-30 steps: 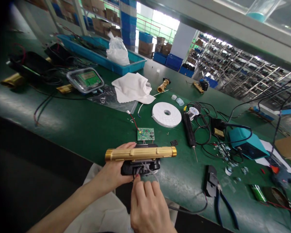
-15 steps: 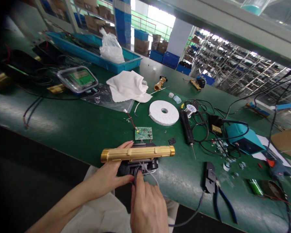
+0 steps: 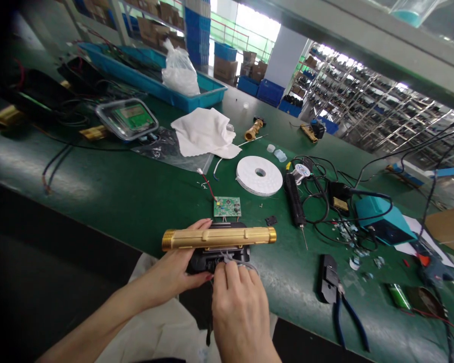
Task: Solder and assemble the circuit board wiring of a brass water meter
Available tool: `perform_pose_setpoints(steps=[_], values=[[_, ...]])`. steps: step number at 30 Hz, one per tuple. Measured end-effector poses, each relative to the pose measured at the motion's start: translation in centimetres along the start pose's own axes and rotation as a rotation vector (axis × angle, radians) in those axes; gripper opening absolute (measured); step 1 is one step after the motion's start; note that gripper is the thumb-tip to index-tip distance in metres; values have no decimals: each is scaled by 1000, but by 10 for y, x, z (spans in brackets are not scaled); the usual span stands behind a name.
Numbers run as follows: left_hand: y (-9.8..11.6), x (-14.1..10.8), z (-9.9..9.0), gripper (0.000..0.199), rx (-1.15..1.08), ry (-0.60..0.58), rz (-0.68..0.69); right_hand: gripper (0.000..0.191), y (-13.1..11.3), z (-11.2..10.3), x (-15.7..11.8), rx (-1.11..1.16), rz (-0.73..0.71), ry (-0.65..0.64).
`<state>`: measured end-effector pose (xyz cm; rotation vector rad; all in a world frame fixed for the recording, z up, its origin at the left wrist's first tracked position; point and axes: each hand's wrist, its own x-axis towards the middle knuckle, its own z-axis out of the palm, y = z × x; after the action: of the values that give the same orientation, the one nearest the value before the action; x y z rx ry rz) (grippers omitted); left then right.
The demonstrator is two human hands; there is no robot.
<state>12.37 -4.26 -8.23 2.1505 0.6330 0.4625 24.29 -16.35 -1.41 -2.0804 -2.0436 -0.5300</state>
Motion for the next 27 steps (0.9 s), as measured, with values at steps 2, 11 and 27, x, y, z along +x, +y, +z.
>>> perform_pose_setpoints(steps=[2, 11, 27], values=[[-1, 0, 1, 90, -7, 10, 9, 31, 3, 1, 6, 36, -25, -14], [1, 1, 0, 90, -10, 22, -3, 38, 10, 7, -3, 91, -169, 19], [2, 1, -6, 88, 70, -38, 34, 42, -16, 37, -50, -153, -194, 67]])
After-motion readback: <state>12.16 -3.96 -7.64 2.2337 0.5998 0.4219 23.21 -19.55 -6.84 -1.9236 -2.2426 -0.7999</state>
